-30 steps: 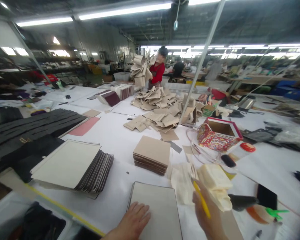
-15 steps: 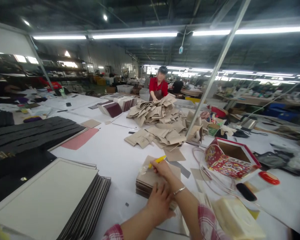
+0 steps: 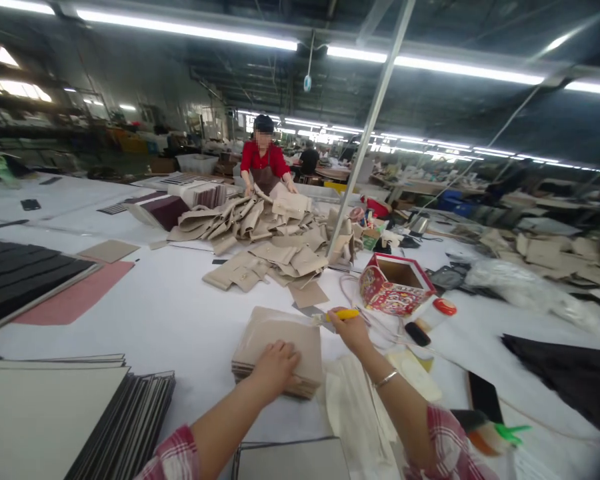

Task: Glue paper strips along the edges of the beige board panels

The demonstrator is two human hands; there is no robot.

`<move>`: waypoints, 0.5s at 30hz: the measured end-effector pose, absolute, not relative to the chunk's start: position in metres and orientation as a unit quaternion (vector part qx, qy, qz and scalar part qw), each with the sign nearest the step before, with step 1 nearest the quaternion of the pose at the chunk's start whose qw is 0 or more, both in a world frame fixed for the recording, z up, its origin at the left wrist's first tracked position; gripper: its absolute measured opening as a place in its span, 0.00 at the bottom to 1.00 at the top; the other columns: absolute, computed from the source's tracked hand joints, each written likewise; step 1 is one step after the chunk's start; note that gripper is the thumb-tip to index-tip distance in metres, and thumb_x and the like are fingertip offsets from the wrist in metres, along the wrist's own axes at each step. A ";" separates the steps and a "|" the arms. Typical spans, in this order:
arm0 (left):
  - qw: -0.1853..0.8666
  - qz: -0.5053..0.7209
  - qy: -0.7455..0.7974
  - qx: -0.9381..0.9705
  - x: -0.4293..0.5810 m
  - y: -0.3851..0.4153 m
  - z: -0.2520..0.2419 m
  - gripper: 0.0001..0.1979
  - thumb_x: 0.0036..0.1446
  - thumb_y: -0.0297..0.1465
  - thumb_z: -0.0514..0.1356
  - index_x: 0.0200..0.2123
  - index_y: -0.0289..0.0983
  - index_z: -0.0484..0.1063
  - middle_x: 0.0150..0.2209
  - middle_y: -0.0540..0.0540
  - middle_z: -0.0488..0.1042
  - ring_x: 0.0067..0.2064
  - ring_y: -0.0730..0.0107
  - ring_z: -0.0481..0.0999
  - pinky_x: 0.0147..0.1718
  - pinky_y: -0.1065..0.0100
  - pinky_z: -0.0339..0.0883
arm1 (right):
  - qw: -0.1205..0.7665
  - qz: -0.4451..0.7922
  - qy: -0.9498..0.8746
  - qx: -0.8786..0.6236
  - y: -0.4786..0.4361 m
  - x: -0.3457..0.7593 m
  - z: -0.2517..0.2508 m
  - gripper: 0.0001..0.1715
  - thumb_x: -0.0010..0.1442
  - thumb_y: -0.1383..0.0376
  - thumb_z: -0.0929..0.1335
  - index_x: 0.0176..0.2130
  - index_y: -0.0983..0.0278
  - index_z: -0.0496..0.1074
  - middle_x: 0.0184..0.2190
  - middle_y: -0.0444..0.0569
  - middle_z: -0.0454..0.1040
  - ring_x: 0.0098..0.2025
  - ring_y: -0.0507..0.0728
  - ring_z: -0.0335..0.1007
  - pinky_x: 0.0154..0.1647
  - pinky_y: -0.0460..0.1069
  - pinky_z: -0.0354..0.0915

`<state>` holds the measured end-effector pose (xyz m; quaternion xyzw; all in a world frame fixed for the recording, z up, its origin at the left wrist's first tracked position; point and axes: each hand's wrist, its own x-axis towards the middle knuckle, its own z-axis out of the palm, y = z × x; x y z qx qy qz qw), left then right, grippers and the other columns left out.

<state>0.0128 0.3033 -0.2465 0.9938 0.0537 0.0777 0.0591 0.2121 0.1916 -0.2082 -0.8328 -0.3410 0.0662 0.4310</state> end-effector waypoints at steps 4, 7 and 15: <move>0.057 0.074 0.046 0.995 0.015 0.300 -0.239 0.20 0.46 0.41 0.62 0.40 0.38 0.67 0.41 0.43 0.67 0.43 0.58 0.63 0.40 0.60 0.61 | 0.294 0.002 -0.556 -0.777 0.156 0.165 -0.214 0.10 0.54 0.62 0.65 0.36 0.61 0.72 0.29 0.47 0.72 0.33 0.54 0.67 0.36 0.48 0.61; 0.059 0.078 0.060 0.993 0.013 0.293 -0.239 0.18 0.46 0.40 0.62 0.38 0.36 0.68 0.39 0.43 0.67 0.43 0.59 0.63 0.41 0.61 0.61 | 0.147 -0.092 -0.667 -0.724 0.116 0.122 -0.222 0.11 0.58 0.67 0.61 0.40 0.63 0.70 0.27 0.49 0.69 0.30 0.54 0.64 0.32 0.49 0.60; 0.085 0.063 0.099 0.989 0.003 0.279 -0.236 0.14 0.49 0.37 0.60 0.37 0.33 0.70 0.39 0.41 0.69 0.43 0.57 0.65 0.40 0.60 0.62 | 0.301 -0.078 -0.592 -0.743 0.121 0.103 -0.174 0.13 0.60 0.62 0.59 0.43 0.61 0.67 0.29 0.48 0.70 0.33 0.53 0.66 0.35 0.47 0.63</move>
